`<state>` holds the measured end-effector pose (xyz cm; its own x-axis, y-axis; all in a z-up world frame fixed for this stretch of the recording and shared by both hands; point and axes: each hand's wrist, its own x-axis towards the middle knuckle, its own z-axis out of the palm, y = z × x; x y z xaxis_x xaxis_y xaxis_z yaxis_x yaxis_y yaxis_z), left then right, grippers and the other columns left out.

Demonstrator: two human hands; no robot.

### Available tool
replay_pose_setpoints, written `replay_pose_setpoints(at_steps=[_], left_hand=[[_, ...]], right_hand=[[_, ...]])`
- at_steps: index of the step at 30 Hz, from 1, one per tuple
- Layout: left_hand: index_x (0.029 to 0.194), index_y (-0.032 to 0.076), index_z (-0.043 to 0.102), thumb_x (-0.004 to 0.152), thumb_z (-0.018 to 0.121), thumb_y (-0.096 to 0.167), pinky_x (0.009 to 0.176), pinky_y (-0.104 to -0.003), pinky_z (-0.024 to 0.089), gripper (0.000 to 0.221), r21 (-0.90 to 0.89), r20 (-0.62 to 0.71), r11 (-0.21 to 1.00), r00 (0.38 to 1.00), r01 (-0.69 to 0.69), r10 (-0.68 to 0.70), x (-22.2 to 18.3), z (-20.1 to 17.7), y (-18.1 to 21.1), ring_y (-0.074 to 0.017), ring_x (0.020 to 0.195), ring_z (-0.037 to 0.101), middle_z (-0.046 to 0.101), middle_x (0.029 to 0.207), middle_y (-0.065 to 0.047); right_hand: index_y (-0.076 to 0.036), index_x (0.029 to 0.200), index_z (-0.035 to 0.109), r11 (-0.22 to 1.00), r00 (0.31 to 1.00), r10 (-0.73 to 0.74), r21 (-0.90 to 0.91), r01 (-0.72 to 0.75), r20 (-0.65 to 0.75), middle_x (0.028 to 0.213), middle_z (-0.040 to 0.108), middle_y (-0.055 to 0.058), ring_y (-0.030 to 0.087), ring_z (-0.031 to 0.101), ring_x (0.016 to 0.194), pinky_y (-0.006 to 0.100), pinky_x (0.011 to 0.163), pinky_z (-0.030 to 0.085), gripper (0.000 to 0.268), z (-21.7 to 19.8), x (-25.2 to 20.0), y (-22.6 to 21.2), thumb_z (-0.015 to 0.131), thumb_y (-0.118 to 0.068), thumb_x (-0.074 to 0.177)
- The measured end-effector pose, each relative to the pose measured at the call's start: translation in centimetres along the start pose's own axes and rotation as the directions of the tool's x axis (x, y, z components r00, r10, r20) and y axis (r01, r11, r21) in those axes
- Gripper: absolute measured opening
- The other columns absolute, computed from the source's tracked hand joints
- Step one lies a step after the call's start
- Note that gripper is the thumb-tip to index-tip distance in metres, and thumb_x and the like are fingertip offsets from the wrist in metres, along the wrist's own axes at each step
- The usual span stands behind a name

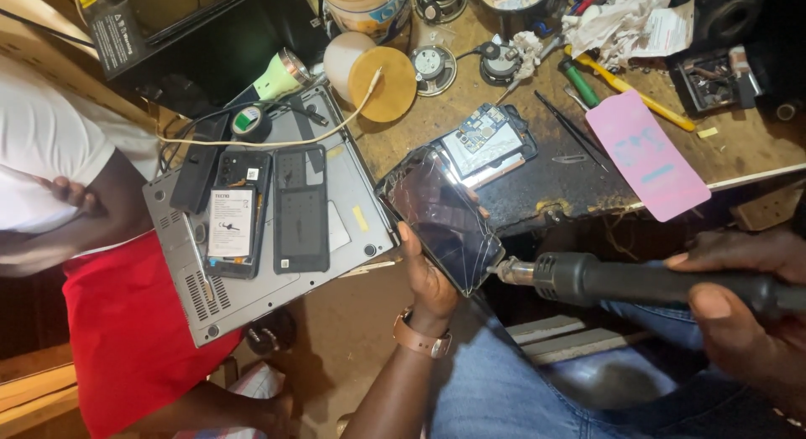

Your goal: Cleaning the frame and screen of a mobile phone and using a heat gun during the repair process.

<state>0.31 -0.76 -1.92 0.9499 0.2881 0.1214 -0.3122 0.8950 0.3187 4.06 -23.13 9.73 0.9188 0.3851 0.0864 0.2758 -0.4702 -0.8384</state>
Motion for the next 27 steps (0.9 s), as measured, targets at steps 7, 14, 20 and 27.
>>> replay_pose_setpoints(at_steps=[7,14,20,27], left_hand=[[0.128,-0.001,0.037,0.089,0.035,0.052,0.089,-0.037,0.047,0.065,-0.043,-0.026,0.999,0.999,0.026,-0.027,-0.4,-1.4,-0.3,-0.0267,0.105,0.053,0.05,0.118,-0.018],[0.127,0.0,0.038,0.089,0.035,0.052,0.089,-0.036,0.047,0.064,-0.045,0.001,0.999,1.0,0.025,-0.025,-0.3,-0.7,-0.2,-0.0254,0.103,0.053,0.049,0.116,-0.016],[0.128,0.001,0.035,0.09,0.034,0.049,0.086,-0.034,0.048,0.062,-0.035,0.016,0.999,1.0,0.007,-0.006,-0.2,-0.1,0.0,-0.0249,0.101,0.053,0.048,0.113,-0.016],[0.127,0.0,0.038,0.089,0.037,0.05,0.089,-0.036,0.047,0.063,-0.027,0.003,0.999,1.0,0.017,-0.017,-0.3,-0.6,-0.1,-0.0256,0.102,0.053,0.05,0.114,-0.017]], right_hand=[[0.001,0.099,0.057,0.993,0.996,0.08,-0.084,-0.082,-0.029,0.09,0.058,0.01,0.017,0.056,0.082,0.026,0.078,0.039,0.034,-0.1,0.4,-1.5,0.046,-0.021,0.075],[0.0,0.098,0.059,0.98,0.985,0.167,-0.108,-0.17,-0.035,0.093,0.058,0.01,0.019,0.056,0.083,0.027,0.072,0.038,0.034,-0.5,0.8,-1.4,0.047,-0.023,0.077],[0.003,0.097,0.057,0.991,0.998,-0.025,-0.135,0.017,-0.059,0.09,0.054,0.012,0.02,0.052,0.088,0.027,0.084,0.036,0.032,-0.2,1.1,-0.9,0.045,-0.02,0.08],[0.002,0.098,0.057,0.991,0.998,0.016,-0.133,-0.025,-0.067,0.09,0.055,0.011,0.019,0.052,0.087,0.026,0.082,0.036,0.031,-0.2,1.1,-1.2,0.045,-0.02,0.08]])
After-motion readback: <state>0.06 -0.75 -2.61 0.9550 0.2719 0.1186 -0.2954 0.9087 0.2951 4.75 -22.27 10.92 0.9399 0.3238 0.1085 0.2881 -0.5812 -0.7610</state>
